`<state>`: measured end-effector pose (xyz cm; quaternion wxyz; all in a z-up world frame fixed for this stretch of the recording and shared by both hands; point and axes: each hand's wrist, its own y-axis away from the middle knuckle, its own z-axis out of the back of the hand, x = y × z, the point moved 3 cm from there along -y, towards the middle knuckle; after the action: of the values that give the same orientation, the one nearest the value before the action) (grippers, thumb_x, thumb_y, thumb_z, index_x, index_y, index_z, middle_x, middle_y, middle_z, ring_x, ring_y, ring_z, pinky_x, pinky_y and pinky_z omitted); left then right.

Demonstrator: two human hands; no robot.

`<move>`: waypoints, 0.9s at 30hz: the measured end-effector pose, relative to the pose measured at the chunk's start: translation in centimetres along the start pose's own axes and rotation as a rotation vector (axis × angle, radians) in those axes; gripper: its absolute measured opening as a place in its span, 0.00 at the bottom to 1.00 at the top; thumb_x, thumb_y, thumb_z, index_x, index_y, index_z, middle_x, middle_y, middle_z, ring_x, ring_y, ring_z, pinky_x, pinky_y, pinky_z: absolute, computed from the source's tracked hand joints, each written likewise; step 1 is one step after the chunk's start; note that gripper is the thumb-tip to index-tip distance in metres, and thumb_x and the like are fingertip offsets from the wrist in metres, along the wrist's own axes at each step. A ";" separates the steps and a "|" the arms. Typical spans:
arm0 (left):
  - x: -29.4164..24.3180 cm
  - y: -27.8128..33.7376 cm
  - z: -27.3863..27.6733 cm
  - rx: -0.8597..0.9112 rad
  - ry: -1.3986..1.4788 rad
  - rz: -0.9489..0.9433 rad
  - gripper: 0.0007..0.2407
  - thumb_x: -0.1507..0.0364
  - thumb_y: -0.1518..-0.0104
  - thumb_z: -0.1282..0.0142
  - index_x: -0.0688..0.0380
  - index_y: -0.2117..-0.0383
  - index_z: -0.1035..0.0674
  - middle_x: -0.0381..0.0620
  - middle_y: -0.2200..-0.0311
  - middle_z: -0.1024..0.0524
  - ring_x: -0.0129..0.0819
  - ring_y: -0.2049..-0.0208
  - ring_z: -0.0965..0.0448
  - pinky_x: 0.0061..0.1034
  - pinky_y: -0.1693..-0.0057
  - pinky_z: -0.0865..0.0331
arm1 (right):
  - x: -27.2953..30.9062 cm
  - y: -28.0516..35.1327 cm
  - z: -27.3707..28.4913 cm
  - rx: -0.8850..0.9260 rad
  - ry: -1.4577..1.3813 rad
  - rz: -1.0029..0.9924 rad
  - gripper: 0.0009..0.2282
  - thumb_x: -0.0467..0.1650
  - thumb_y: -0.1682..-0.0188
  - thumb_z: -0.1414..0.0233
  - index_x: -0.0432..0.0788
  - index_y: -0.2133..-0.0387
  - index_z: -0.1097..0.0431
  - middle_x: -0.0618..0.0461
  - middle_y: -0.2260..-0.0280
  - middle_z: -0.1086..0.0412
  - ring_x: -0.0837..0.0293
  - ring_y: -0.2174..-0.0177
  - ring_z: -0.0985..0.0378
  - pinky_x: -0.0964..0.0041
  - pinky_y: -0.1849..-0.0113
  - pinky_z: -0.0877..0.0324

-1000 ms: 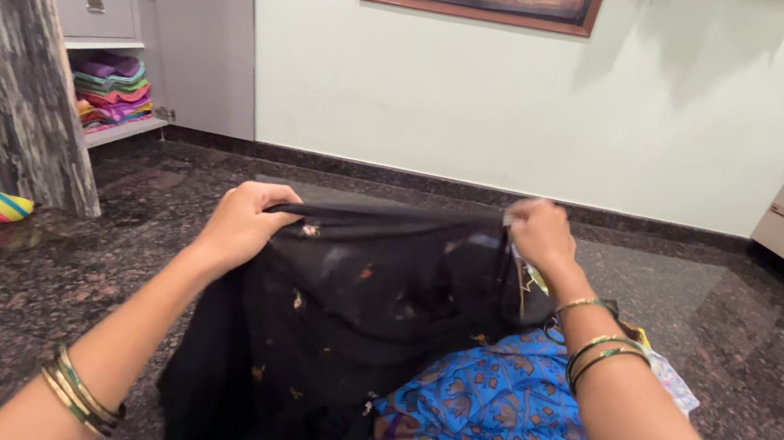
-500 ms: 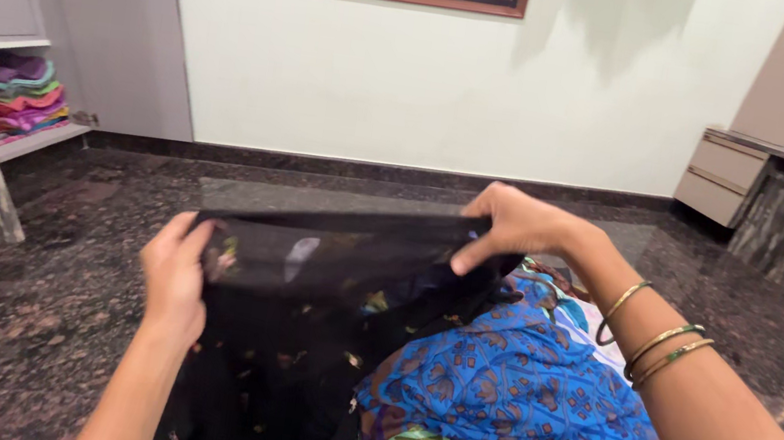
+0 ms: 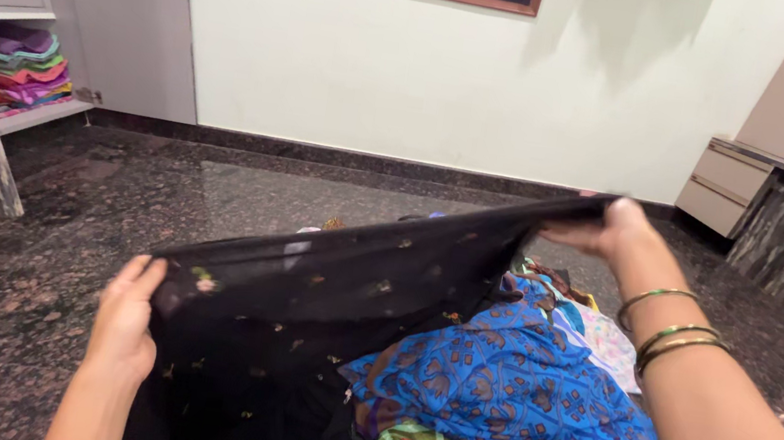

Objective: The person sits on the floor and folds several pieces of clothing, including a blue patterned cloth and a black floral garment, by hand. The folded items are placed on a nearby bed.

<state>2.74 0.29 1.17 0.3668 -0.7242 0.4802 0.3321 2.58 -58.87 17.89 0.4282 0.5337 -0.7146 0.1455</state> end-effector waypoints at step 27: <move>-15.4 -12.6 -16.8 0.197 -0.573 -1.131 0.05 0.80 0.30 0.53 0.64 0.52 0.27 0.53 0.49 0.26 0.44 0.48 0.27 0.33 0.40 0.33 | 14.6 -0.1 3.2 0.117 0.047 1.411 0.12 0.33 0.45 0.55 0.35 0.62 0.27 0.46 0.66 0.27 0.53 0.66 0.25 0.55 0.61 0.27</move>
<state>11.82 -3.61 25.21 0.6641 -0.7111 -0.0648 0.2218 0.31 -70.37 27.21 0.2176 -0.0377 -0.8715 0.4379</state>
